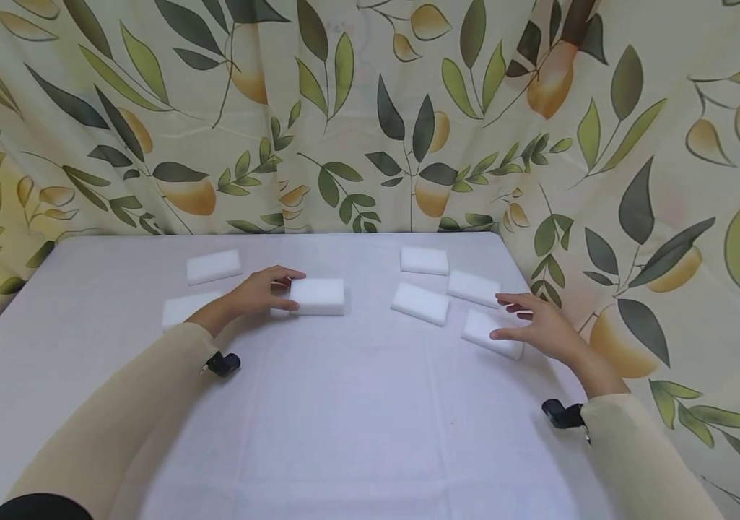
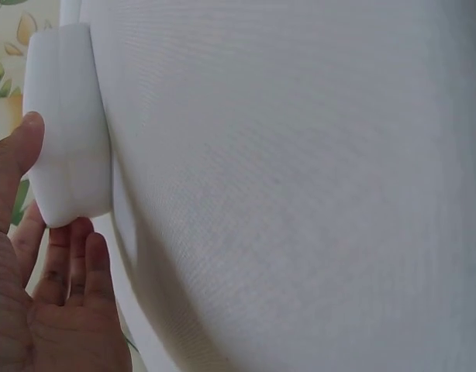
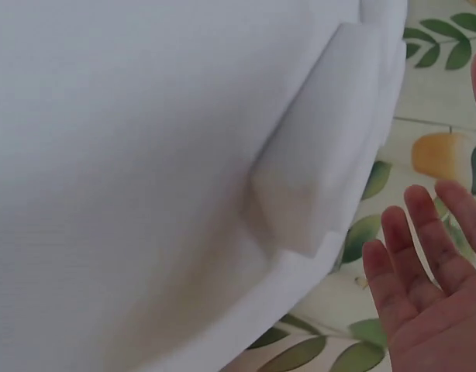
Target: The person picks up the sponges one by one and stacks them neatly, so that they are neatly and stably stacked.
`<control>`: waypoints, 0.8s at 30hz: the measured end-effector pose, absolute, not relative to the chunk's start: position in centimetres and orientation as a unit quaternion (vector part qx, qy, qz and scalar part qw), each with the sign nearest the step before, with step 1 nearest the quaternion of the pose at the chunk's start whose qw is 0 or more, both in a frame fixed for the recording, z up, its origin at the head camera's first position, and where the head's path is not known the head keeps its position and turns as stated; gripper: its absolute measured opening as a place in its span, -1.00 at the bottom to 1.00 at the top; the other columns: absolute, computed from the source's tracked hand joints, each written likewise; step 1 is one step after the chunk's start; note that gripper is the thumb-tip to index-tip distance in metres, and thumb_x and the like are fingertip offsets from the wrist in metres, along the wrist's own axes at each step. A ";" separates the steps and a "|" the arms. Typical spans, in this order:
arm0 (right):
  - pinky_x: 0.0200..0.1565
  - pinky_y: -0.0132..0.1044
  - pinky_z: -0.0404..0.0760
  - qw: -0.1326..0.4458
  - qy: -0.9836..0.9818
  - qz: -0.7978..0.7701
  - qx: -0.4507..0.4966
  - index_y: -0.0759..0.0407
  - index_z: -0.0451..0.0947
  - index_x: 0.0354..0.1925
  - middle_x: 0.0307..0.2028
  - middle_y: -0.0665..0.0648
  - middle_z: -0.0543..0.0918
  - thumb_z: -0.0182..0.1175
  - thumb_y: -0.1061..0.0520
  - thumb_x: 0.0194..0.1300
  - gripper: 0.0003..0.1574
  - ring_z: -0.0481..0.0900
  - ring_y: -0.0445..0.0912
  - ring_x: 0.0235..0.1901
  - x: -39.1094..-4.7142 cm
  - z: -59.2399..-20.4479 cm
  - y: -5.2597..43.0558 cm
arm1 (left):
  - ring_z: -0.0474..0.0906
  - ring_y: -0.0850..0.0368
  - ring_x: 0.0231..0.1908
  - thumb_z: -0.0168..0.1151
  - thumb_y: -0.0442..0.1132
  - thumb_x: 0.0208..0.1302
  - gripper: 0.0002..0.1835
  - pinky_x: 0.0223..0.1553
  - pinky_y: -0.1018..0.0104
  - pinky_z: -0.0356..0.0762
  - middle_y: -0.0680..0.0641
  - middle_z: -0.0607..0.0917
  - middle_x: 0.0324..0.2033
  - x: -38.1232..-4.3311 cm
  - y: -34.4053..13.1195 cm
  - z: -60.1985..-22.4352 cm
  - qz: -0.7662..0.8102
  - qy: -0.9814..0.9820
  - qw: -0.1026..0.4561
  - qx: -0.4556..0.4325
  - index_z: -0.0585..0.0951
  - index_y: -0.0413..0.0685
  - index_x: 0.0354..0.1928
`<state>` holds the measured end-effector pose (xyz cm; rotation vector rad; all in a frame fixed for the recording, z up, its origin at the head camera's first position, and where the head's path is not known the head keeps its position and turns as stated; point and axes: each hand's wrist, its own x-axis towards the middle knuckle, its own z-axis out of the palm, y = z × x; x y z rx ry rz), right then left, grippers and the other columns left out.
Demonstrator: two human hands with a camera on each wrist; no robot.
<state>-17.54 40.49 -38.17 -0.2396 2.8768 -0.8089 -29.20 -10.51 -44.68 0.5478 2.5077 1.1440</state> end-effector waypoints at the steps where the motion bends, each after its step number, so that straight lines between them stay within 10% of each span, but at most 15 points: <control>1: 0.16 0.31 0.42 0.073 0.958 -0.268 -0.075 0.31 0.23 0.41 0.27 0.44 0.39 0.46 -0.13 0.10 0.08 0.36 0.40 0.23 -17.3 -38.4 40.7 | 0.34 -0.06 0.32 0.49 -0.03 0.08 -0.25 0.38 0.01 0.26 -0.06 0.43 0.31 -29.2 -10.5 -44.7 0.401 0.880 0.164 0.193 0.44 0.17 0.35; 24: 0.05 0.33 0.50 0.081 0.965 -0.247 -0.026 0.36 0.28 0.37 0.28 0.53 0.28 0.51 -0.20 -0.02 0.17 0.38 0.49 0.15 -16.6 -42.2 42.6 | 0.34 -0.08 0.32 0.47 -0.01 0.10 -0.25 0.37 -0.02 0.26 -0.09 0.44 0.30 -29.1 -10.6 -44.8 0.400 0.879 0.160 0.203 0.43 0.14 0.36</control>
